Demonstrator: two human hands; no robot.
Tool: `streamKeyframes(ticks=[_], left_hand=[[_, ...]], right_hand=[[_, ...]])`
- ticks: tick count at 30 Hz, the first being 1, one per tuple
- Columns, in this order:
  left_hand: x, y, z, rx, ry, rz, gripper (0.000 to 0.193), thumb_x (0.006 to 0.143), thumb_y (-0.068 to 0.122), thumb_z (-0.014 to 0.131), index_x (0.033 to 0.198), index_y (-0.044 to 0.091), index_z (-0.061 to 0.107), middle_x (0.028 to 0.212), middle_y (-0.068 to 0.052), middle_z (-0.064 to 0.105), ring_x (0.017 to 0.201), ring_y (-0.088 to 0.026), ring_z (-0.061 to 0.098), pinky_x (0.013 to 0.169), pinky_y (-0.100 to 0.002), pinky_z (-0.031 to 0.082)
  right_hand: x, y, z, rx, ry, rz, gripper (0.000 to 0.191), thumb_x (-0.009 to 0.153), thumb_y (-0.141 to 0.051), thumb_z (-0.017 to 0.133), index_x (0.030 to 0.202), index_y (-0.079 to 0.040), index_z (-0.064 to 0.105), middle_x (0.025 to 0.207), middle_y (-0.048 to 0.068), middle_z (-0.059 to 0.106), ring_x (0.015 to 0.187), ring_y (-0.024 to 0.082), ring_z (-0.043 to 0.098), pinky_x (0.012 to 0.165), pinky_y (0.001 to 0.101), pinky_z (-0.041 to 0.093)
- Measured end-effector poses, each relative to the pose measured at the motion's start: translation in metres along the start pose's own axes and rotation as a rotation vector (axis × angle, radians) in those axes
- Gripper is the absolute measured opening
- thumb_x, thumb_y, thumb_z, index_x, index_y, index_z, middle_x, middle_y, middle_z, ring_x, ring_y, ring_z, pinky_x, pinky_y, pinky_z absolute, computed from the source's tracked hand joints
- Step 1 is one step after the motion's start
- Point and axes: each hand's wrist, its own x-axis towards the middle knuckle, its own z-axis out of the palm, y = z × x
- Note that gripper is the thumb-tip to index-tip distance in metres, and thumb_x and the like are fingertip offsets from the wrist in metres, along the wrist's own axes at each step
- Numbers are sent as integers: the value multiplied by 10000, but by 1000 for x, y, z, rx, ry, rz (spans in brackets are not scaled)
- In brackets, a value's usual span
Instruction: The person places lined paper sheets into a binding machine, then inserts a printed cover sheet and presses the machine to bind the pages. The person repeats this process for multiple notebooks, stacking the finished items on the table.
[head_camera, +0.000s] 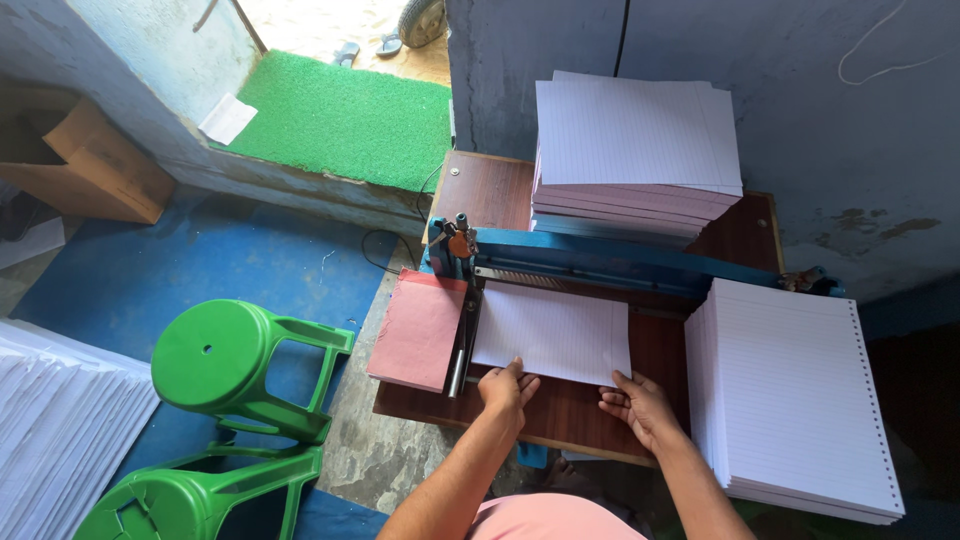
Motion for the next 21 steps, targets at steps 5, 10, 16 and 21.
streamKeyframes(ticks=[5, 10, 16, 21], left_hand=[[6, -1, 1, -20, 24, -20, 267, 1009, 135, 597, 1131, -102, 585, 1096, -198, 666, 949, -275, 721, 861, -385, 670], [11, -3, 1, -41, 16, -34, 358, 1005, 163, 602, 1209, -129, 569, 1191, -224, 642, 1055, -312, 693, 920, -403, 658], [9, -5, 13, -235, -13, -117, 792, 952, 175, 661, 1525, -111, 195, 1583, -325, 232, 1512, -479, 286, 1239, -526, 308], [5, 0, 10, -237, -25, -186, 836, 895, 103, 646, 1546, -91, 157, 1611, -325, 210, 1540, -458, 222, 1259, -550, 253]], right_hand=[[-4, -4, 10, -233, 209, -150, 458, 988, -148, 610, 1387, 15, 455, 1001, 180, 671, 809, 238, 716, 731, 388, 659], [0, -4, 16, -345, 226, -235, 440, 991, -145, 582, 1380, 54, 531, 1031, 194, 696, 825, 245, 735, 719, 365, 664], [1, -3, 20, -414, 249, -261, 498, 970, -205, 639, 1378, 52, 512, 1128, 209, 692, 924, 262, 730, 754, 369, 647], [-3, -5, 23, -442, 233, -259, 562, 924, -257, 689, 1361, 55, 521, 1194, 216, 673, 982, 271, 723, 777, 376, 645]])
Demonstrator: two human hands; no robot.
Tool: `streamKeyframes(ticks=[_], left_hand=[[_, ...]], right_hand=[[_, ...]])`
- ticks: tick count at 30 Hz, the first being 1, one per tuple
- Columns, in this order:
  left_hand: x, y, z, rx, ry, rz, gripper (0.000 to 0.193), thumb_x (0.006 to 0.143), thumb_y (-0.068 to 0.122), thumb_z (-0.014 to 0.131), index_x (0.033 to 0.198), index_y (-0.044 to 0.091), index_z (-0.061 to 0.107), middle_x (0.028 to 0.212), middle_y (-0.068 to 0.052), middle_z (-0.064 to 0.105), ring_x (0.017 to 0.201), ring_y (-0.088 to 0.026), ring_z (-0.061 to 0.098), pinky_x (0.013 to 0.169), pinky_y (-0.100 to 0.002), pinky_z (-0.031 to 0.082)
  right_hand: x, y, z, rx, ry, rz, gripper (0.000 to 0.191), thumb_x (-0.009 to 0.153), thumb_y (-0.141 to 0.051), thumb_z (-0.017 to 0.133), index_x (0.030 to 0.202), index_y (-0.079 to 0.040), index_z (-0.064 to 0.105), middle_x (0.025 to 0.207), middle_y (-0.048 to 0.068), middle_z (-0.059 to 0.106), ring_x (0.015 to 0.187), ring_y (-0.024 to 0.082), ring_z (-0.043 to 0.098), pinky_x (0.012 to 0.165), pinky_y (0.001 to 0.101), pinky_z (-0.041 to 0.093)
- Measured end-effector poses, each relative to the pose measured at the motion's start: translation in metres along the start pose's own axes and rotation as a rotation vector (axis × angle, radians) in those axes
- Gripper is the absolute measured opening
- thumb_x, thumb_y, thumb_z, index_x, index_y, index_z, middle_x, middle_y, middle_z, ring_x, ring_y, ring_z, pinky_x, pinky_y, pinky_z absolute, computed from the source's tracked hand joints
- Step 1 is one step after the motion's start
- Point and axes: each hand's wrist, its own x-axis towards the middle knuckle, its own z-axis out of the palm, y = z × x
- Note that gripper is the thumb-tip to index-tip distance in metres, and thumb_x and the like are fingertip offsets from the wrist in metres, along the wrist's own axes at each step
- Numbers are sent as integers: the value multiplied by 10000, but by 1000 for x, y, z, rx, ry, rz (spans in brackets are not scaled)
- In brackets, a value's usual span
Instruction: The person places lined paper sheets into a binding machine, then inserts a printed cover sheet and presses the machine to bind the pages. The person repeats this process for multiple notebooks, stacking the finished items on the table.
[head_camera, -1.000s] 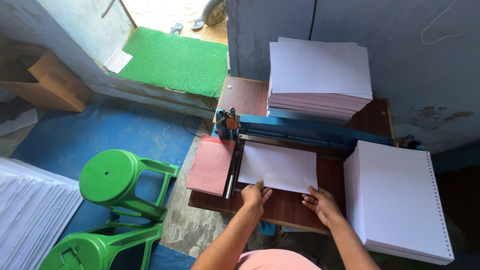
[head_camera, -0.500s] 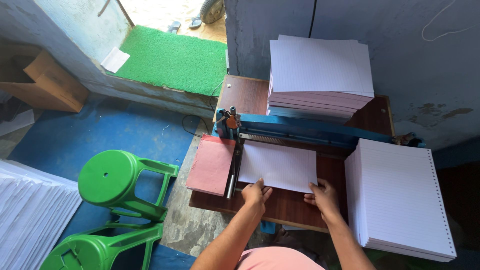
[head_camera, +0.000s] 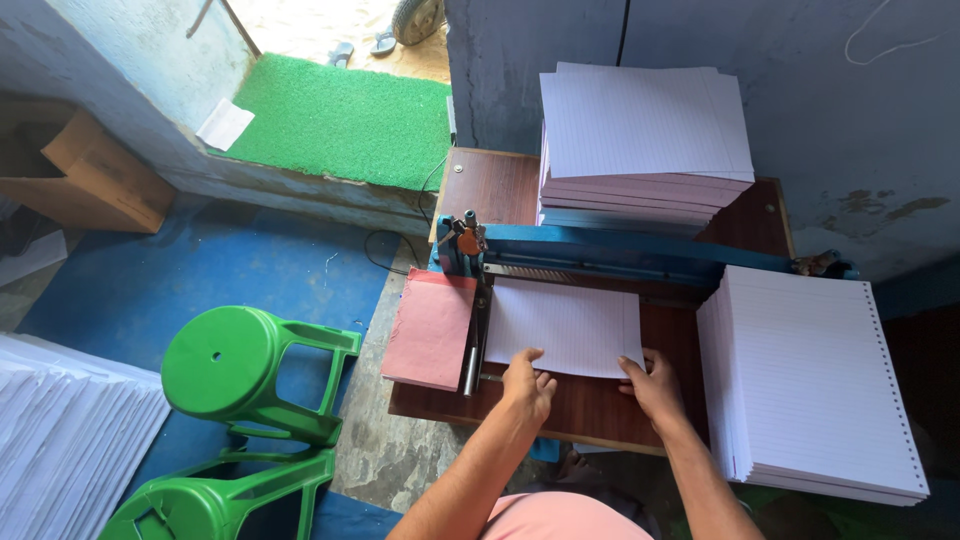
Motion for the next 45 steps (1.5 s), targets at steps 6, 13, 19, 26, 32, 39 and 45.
streamKeyframes(ticks=[6, 13, 19, 26, 32, 39, 45], left_hand=[[0, 4, -12, -100, -78, -14, 823, 873, 49, 581, 1538, -116, 125, 1619, -348, 204, 1544, -443, 238, 1261, -534, 258], [-8, 10, -19, -170, -142, -61, 775, 876, 61, 529, 1527, -139, 159, 1631, -331, 194, 1550, -419, 214, 1261, -519, 219], [-19, 12, -17, -146, -122, -60, 718, 872, 21, 488, 1512, -145, 207, 1629, -311, 219, 1551, -404, 223, 1265, -537, 230], [-15, 8, -23, -170, -133, -76, 707, 869, 18, 478, 1505, -139, 210, 1620, -297, 261, 1542, -385, 271, 1256, -528, 253], [-16, 8, -21, -155, -111, -76, 684, 877, 8, 469, 1500, -134, 225, 1597, -297, 303, 1525, -387, 309, 1252, -530, 266], [-9, 6, -26, -141, -96, -61, 577, 899, 27, 454, 1420, -184, 321, 1558, -301, 362, 1490, -384, 380, 1240, -533, 293], [11, -1, -38, -60, -92, -23, 500, 970, 103, 463, 1400, -145, 405, 1498, -281, 478, 1389, -368, 527, 1204, -509, 378]], right_hand=[[-2, -4, 1, -51, -45, -14, 712, 834, -263, 753, 1399, 51, 455, 1212, 238, 668, 1048, 284, 711, 817, 381, 629], [-7, -9, 2, -68, -61, -20, 822, 779, -320, 779, 1414, 54, 413, 1273, 228, 617, 1154, 293, 665, 879, 417, 608], [-13, -16, 1, -68, -55, -13, 827, 786, -329, 768, 1430, 34, 398, 1317, 223, 589, 1174, 292, 655, 900, 427, 596], [-12, -17, -1, -51, -80, -17, 828, 776, -339, 770, 1423, 31, 410, 1327, 227, 586, 1175, 295, 653, 897, 422, 598], [-11, -18, -3, -80, -85, 3, 929, 748, -373, 787, 1468, 31, 360, 1365, 239, 551, 1212, 306, 643, 904, 421, 611], [-13, -25, -2, -120, -84, 10, 939, 739, -376, 788, 1471, 30, 361, 1404, 238, 519, 1209, 312, 645, 900, 410, 615], [-18, -27, -1, -42, -76, -30, 848, 761, -323, 771, 1436, 41, 411, 1328, 216, 592, 1147, 273, 662, 856, 397, 609]])
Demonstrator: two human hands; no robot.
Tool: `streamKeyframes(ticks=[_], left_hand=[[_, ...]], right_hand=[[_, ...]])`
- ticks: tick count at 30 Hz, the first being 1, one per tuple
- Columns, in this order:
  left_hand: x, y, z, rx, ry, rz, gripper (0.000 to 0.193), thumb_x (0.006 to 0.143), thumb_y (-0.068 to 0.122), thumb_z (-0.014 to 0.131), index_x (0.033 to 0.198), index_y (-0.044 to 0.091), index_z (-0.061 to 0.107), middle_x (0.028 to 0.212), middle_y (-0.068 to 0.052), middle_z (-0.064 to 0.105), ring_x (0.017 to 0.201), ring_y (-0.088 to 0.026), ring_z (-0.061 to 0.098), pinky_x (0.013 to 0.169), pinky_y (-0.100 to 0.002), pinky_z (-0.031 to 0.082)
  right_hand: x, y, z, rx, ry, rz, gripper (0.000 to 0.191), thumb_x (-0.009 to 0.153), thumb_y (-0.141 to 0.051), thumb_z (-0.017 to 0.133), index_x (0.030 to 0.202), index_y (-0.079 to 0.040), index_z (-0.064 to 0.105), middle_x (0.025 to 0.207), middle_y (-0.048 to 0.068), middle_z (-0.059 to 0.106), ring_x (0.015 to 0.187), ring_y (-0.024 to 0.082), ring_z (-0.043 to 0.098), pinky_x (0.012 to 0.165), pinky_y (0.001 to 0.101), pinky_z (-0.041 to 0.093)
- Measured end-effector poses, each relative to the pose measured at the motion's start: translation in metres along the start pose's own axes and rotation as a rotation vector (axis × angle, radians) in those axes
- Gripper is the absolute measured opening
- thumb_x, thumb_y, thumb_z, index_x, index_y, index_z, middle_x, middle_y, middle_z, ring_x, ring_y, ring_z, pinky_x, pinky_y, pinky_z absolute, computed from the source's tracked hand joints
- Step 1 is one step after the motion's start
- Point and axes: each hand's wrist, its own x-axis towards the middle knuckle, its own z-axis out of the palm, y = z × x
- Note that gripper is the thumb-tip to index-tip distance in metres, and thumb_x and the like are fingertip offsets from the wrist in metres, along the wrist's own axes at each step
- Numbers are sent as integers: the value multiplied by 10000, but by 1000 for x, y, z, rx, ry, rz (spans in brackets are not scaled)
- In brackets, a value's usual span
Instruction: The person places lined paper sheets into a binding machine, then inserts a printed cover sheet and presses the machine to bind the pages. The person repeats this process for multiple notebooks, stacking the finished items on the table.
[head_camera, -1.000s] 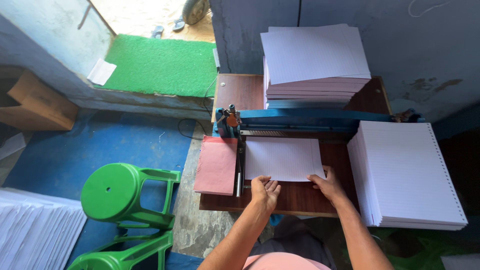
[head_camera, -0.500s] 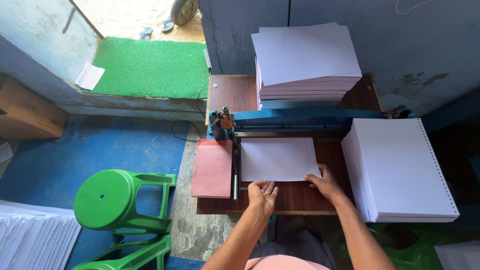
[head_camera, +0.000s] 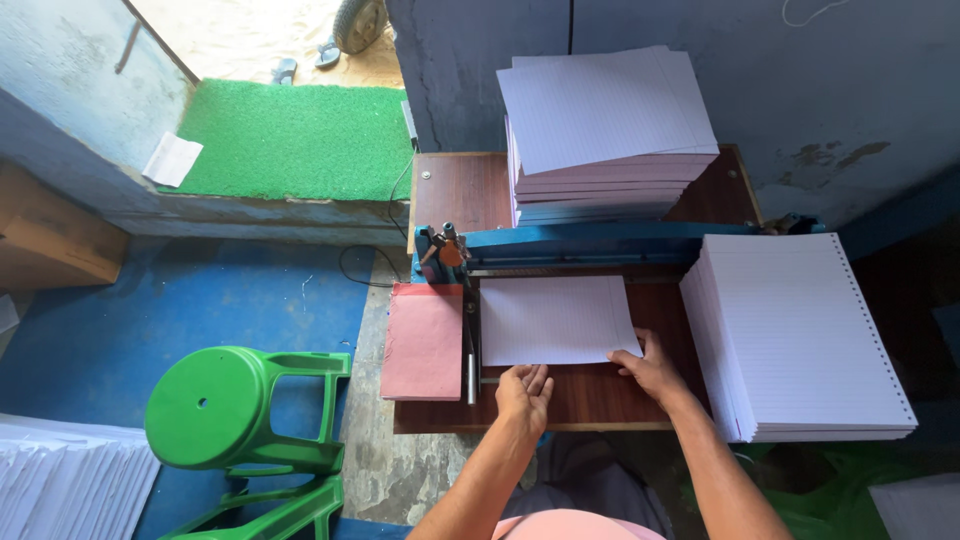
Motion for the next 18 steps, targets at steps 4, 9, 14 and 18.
streamKeyframes(ticks=[4, 9, 14, 18], left_hand=[[5, -3, -1, 36, 11, 35, 467, 1028, 165, 490, 1421, -80, 432, 1454, -265, 533, 1306, -361, 607, 1133, -482, 458], [-1, 0, 4, 209, 34, 87, 356, 1031, 202, 554, 1278, -54, 546, 1267, -198, 648, 1135, -299, 709, 963, -418, 580], [-6, 7, 9, 334, 76, 127, 253, 1019, 176, 587, 1155, -37, 595, 1090, -145, 710, 963, -261, 763, 808, -371, 630], [-5, 7, 4, 383, 85, 143, 252, 1015, 167, 598, 1132, -56, 606, 1048, -151, 727, 896, -256, 767, 735, -351, 637]], right_hand=[[1, 0, 0, 109, 9, 32, 702, 849, -254, 709, 1420, 38, 422, 1293, 186, 608, 1094, 255, 663, 843, 383, 601], [0, -1, -1, 261, 7, 70, 513, 973, -209, 561, 1423, 10, 449, 1262, 175, 627, 1072, 266, 650, 852, 391, 593], [-4, -3, -2, 450, 21, 63, 456, 997, -238, 575, 1380, 1, 510, 1267, 157, 624, 1126, 231, 628, 914, 384, 576], [-3, 0, -4, 523, 67, 95, 418, 966, -194, 638, 1333, -11, 558, 1229, 145, 648, 1113, 228, 649, 941, 365, 591]])
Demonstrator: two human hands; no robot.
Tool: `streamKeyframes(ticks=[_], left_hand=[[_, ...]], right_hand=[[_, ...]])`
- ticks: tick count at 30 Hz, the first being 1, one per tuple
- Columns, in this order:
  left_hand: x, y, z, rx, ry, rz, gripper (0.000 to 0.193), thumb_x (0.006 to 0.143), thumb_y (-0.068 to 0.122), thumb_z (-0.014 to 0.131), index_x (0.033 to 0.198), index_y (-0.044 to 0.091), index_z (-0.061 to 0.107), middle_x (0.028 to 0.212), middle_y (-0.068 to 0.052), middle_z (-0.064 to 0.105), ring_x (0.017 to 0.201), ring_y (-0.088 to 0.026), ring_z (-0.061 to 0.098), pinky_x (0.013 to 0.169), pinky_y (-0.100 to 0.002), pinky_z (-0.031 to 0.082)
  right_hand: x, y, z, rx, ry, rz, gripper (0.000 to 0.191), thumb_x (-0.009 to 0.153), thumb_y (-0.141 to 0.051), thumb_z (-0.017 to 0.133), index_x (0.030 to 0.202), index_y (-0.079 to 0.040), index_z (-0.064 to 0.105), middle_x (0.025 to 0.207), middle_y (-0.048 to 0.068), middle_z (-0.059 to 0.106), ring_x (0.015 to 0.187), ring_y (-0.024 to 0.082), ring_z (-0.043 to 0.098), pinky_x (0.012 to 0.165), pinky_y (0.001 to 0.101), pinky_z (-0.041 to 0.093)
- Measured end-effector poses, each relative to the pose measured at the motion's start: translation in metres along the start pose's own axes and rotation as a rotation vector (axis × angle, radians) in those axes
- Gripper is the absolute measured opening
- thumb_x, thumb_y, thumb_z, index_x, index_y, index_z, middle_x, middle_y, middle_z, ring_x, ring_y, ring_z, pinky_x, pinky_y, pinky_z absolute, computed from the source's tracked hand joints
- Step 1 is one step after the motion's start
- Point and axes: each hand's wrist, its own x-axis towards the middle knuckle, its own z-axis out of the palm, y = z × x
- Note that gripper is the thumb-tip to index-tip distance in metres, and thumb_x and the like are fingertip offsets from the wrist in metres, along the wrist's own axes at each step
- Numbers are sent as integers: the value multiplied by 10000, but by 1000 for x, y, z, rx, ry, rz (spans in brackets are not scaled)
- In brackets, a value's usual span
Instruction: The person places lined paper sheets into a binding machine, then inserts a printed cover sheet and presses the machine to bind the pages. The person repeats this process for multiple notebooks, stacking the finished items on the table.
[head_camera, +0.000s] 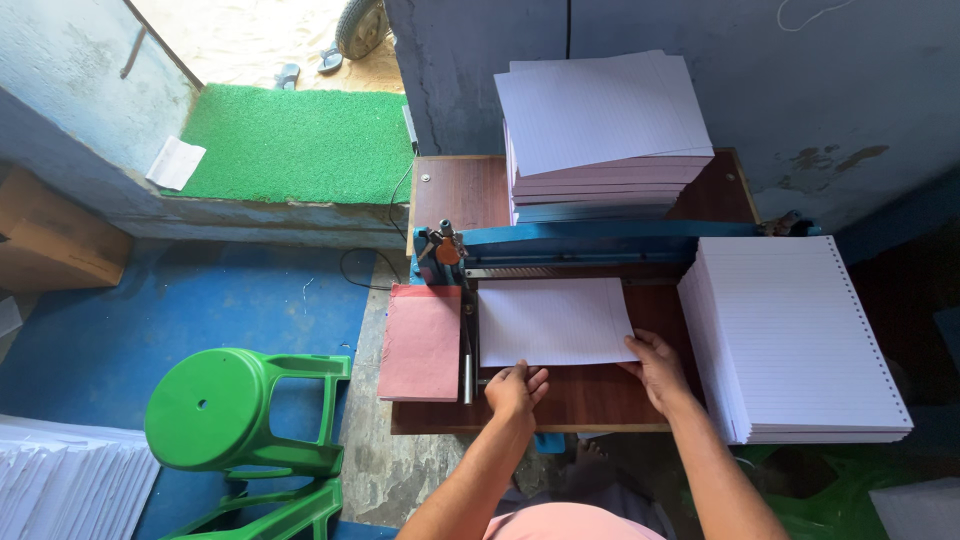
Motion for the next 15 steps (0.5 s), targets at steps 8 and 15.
streamKeyframes(ticks=[8, 15], left_hand=[[-35, -1, -7, 168, -84, 64, 267, 987, 202, 672, 1080, -49, 658, 945, -121, 712, 793, -227, 708, 653, -342, 568], [-92, 9, 4, 1481, -314, 1436, 484, 852, 193, 762, 1282, 42, 600, 1179, -174, 658, 1097, -367, 624, 930, -515, 483]], right_hand=[[9, 14, 2, -24, 153, -9, 275, 932, -95, 627, 1185, 9, 653, 1051, 129, 709, 958, 249, 698, 783, 387, 628], [-7, 33, -20, 72, 125, 62, 191, 932, -83, 628, 1092, 19, 659, 1025, 137, 699, 948, 237, 701, 827, 372, 645]])
